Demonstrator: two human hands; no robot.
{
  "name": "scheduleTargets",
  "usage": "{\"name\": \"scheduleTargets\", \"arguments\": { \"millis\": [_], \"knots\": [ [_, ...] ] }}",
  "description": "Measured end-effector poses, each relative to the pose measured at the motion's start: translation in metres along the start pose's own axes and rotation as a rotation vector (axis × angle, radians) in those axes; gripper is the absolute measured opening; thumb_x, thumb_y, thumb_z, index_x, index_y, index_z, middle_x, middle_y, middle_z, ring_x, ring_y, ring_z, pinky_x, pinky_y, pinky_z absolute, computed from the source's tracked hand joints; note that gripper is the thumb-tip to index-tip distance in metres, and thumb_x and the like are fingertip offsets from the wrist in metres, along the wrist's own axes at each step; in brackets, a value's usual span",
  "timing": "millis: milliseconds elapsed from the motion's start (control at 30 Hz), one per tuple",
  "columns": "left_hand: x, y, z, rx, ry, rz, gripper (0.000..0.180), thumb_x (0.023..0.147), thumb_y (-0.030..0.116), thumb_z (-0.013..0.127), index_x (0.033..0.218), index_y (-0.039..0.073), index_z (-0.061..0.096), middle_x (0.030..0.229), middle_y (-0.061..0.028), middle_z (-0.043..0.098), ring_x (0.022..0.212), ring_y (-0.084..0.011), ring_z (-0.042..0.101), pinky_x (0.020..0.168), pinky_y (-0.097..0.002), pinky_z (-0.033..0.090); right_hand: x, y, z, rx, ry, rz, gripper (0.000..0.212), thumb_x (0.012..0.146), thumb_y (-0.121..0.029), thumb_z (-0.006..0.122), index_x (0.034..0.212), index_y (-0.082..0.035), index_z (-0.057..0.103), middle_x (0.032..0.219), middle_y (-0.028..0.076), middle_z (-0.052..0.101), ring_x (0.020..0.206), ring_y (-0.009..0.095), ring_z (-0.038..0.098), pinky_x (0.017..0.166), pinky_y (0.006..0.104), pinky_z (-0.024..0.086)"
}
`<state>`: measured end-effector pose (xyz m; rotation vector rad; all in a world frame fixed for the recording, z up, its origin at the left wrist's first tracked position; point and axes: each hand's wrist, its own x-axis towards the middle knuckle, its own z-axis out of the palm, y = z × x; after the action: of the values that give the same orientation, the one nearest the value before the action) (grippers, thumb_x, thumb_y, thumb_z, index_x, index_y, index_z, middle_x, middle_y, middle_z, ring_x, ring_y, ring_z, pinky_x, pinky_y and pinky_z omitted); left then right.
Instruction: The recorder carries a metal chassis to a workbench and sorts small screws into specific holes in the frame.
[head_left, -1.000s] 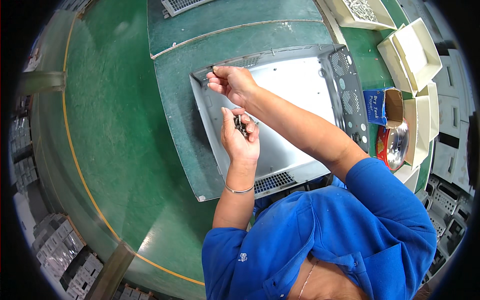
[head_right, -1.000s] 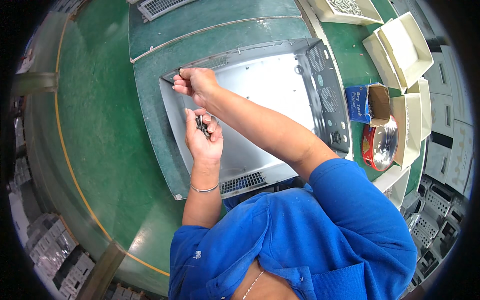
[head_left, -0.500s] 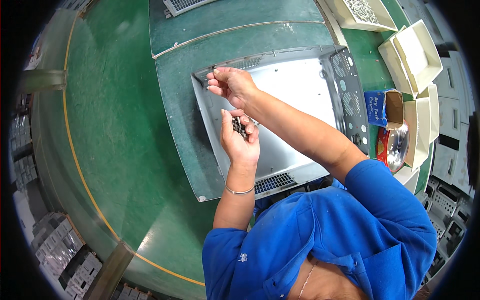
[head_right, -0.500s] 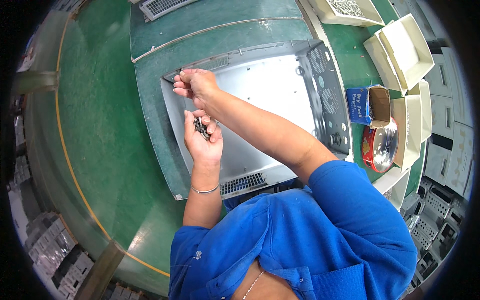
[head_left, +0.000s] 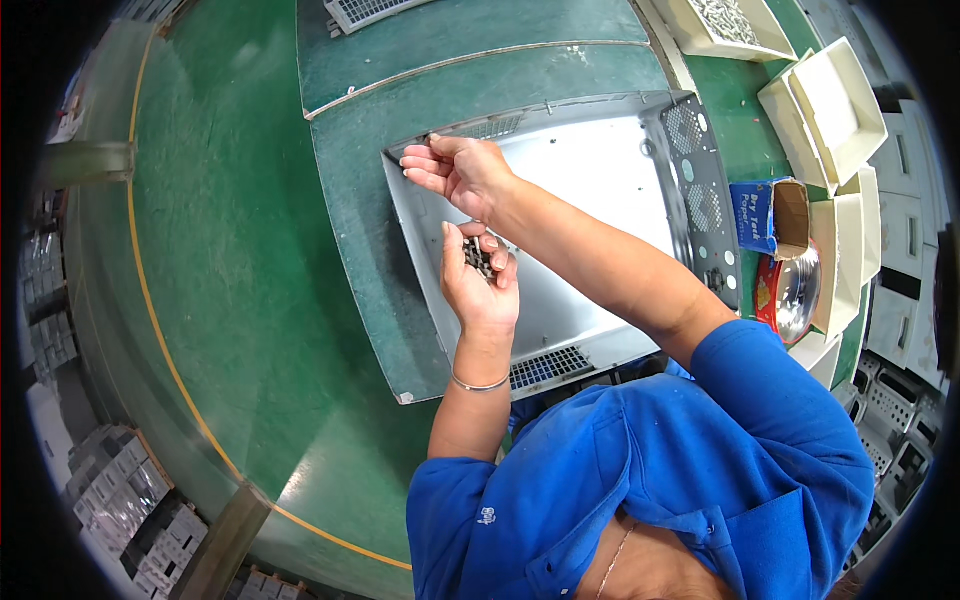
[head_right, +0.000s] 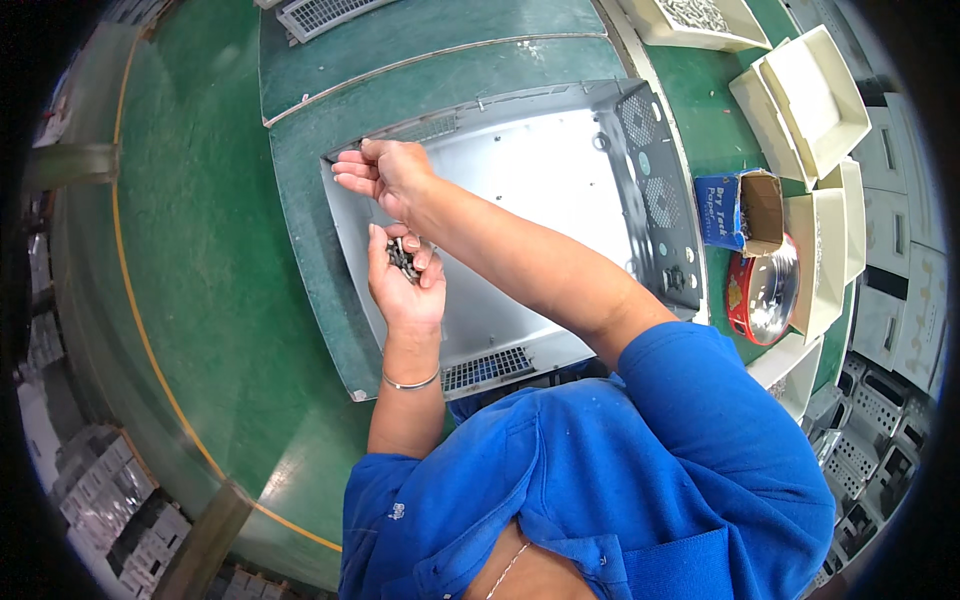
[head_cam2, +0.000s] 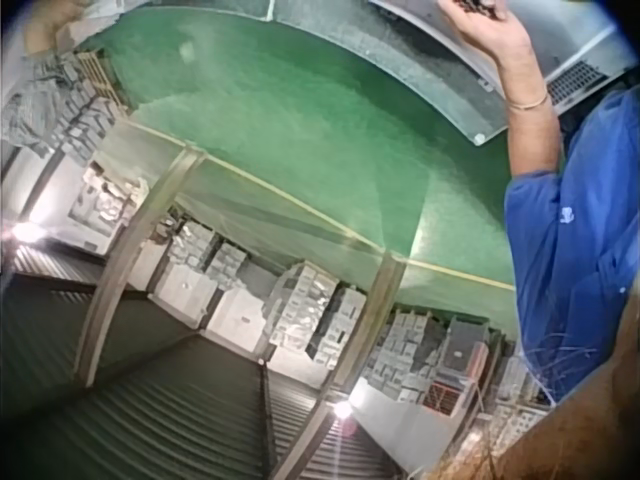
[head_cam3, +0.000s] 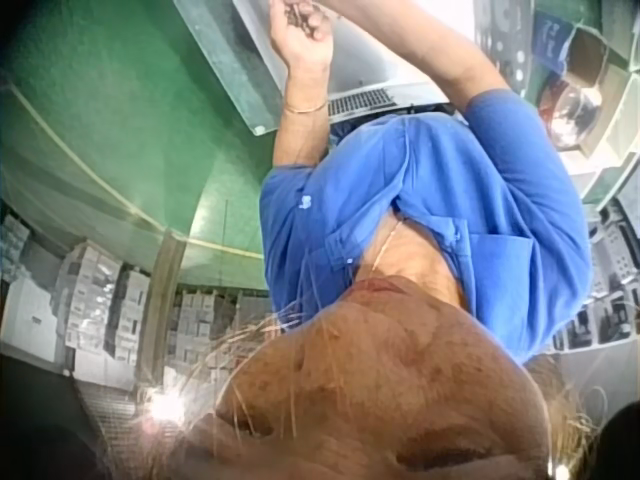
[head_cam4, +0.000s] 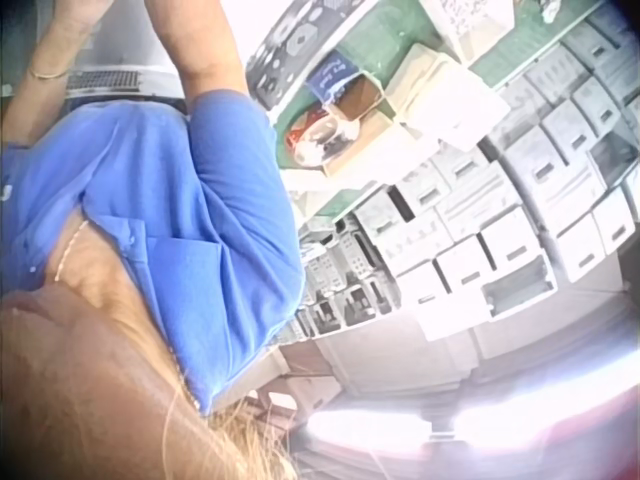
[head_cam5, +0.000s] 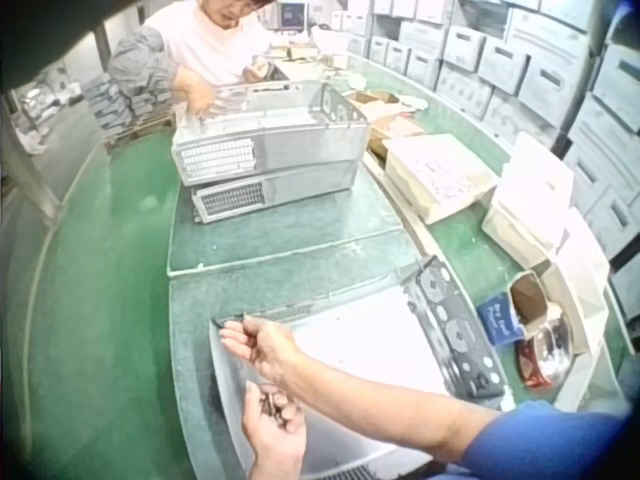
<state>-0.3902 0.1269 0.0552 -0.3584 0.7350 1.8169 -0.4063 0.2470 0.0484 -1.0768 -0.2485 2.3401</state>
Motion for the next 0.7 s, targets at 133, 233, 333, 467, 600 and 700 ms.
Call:
{"name": "scheduleTargets", "arguments": {
  "millis": [133, 233, 333, 467, 600, 700],
  "knots": [
    [0.0004, 0.0003, -0.0015, -0.008, -0.010, -0.004, 0.027, 0.088, 0.033, 0.044, 0.078, 0.009, 0.050, 0.060, -0.0015, 0.048, 0.045, -0.0097, 0.043, 0.032, -0.0188, 0.029, 0.0002, 0.0023, 0.0006, -0.039, -0.010, -0.021, 0.016, 0.085, -0.005, 0.041, 0.093, 0.009, 0.044, 0.091, 0.018, 0.054, 0.074, 0.022, 0.060, 0.064, 0.0291, 0.056],
    [0.0003, 0.0014, -0.0020, -0.022, -0.007, -0.014, 0.030, 0.087, 0.034, 0.045, 0.078, 0.006, 0.049, 0.059, -0.0022, 0.048, 0.045, -0.0103, 0.043, 0.035, -0.0193, 0.029, -0.0007, 0.0020, 0.0023, -0.075, 0.013, -0.023, 0.016, 0.085, -0.005, 0.041, 0.094, 0.008, 0.045, 0.089, 0.018, 0.056, 0.072, 0.022, 0.060, 0.061, 0.0285, 0.056],
    [0.0012, 0.0017, -0.0039, -0.032, 0.005, -0.014, 0.030, 0.088, 0.034, 0.045, 0.077, 0.006, 0.049, 0.059, -0.0022, 0.048, 0.045, -0.0103, 0.043, 0.035, -0.0194, 0.029, -0.0025, 0.0010, 0.0047, -0.103, 0.026, -0.009, 0.016, 0.086, -0.007, 0.039, 0.093, 0.005, 0.045, 0.086, 0.016, 0.057, 0.069, 0.020, 0.060, 0.057, 0.0270, 0.055],
    [0.0005, 0.0021, -0.0017, -0.028, 0.005, -0.009, 0.030, 0.088, 0.034, 0.044, 0.077, 0.007, 0.050, 0.059, -0.0023, 0.048, 0.045, -0.0102, 0.042, 0.035, -0.0195, 0.029, -0.0004, 0.0003, 0.0029, -0.096, 0.037, 0.007, 0.016, 0.087, -0.010, 0.037, 0.092, 0.003, 0.045, 0.080, 0.014, 0.059, 0.063, 0.017, 0.058, 0.053, 0.0250, 0.053],
    [0.0008, 0.0021, -0.0023, -0.020, 0.009, -0.024, 0.030, 0.088, 0.034, 0.044, 0.076, 0.007, 0.050, 0.059, -0.0022, 0.048, 0.045, -0.0102, 0.042, 0.035, -0.0197, 0.029, 0.0050, 0.0002, 0.0000, -0.014, 0.016, 0.075, 0.015, 0.087, -0.010, 0.036, 0.092, 0.001, 0.045, 0.076, 0.012, 0.059, 0.060, 0.015, 0.057, 0.051, 0.0238, 0.051],
    [0.0004, 0.0025, -0.0018, -0.025, 0.019, -0.037, 0.030, 0.088, 0.033, 0.044, 0.076, 0.007, 0.050, 0.059, -0.0022, 0.048, 0.045, -0.0103, 0.042, 0.035, -0.0197, 0.029, 0.0036, 0.0003, -0.0035, -0.050, -0.051, 0.075, 0.015, 0.087, -0.012, 0.037, 0.092, 0.000, 0.045, 0.074, 0.011, 0.058, 0.058, 0.015, 0.056, 0.050, 0.0229, 0.050]
  ]
}}
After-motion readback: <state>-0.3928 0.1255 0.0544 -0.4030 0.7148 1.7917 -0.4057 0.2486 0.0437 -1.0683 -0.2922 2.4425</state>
